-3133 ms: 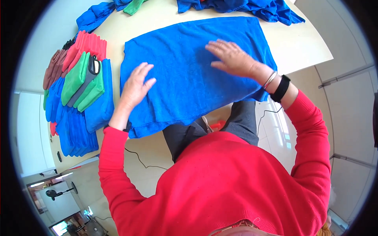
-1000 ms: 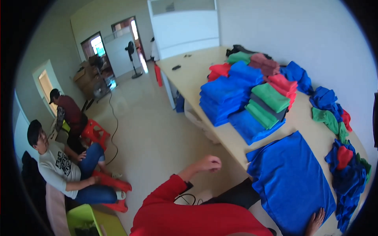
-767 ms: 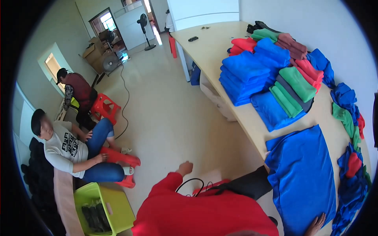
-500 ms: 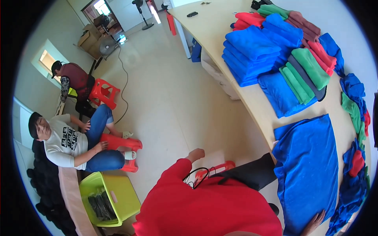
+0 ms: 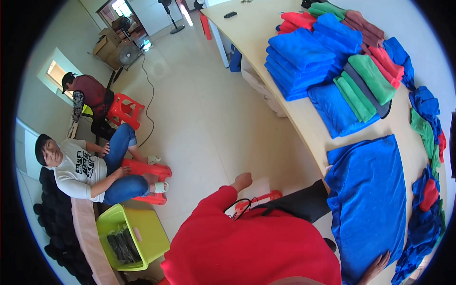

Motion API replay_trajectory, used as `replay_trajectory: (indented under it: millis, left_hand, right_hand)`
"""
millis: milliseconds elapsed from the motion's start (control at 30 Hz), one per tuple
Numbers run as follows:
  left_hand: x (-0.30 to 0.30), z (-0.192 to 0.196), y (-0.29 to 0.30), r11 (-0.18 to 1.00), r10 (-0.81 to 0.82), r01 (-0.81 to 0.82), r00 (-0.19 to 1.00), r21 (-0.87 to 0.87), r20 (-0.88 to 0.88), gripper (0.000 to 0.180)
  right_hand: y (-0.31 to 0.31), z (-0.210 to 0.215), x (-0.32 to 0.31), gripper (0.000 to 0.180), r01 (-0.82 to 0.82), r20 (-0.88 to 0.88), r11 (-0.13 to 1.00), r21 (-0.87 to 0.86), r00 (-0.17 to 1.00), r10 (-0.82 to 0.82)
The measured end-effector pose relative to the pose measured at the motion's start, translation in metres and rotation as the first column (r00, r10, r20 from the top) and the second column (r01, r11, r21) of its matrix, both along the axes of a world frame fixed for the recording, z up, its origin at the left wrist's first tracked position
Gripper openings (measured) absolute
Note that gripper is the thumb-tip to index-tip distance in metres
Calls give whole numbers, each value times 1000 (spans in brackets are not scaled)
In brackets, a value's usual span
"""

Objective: The person folds a grey cloth, a green cloth, and a blue cloth one at a time by hand. For each cloth, they spread it flat on the table, fold it into a smaller rectangle, and place it onto a stack of similarly colored cloths.

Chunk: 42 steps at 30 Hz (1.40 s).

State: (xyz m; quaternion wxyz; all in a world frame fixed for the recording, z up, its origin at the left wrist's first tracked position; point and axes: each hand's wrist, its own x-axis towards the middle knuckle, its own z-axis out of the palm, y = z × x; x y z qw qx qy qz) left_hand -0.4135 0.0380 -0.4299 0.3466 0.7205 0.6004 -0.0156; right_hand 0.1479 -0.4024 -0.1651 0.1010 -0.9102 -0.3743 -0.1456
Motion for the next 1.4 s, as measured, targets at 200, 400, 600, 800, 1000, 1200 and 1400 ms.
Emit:
replay_trajectory:
  millis: [200, 400, 600, 800, 1000, 1200, 1400]
  left_hand:
    - [7, 15, 3, 997, -48, 41, 994, 69, 100, 25]
    - [39, 62, 14, 989, -79, 32, 941, 147, 329, 25]
    - [137, 233, -5, 897, -406, 215, 745, 386, 529, 13]
    - [236, 334, -42, 680, -732, 300, 341, 670, 590, 10]
    - [283, 351, -54, 434, -894, 626, 209, 648, 396, 9]
    - [161, 483, 94, 855, -470, -88, 286, 511, 835, 31]
    - [-56, 525, 204, 425, -91, -848, 307, 315, 947, 33]
  right_hand:
    - [-13, -6, -9, 45, 87, -56, 996, -14, 995, -88]
    - [-11, 12, -28, 43, 69, -95, 997, 45, 993, -65]
    - [2, 32, -38, 43, 139, -50, 989, 41, 989, -137]
    - [11, 46, -40, 43, 195, -35, 979, 66, 981, -193]
    - [-21, 24, -51, 42, 150, -117, 978, 143, 984, -134]
    - [-39, -11, -15, 42, 71, -16, 995, 64, 997, -70]
    - [-28, -17, 5, 41, 55, 13, 996, 70, 998, -56]
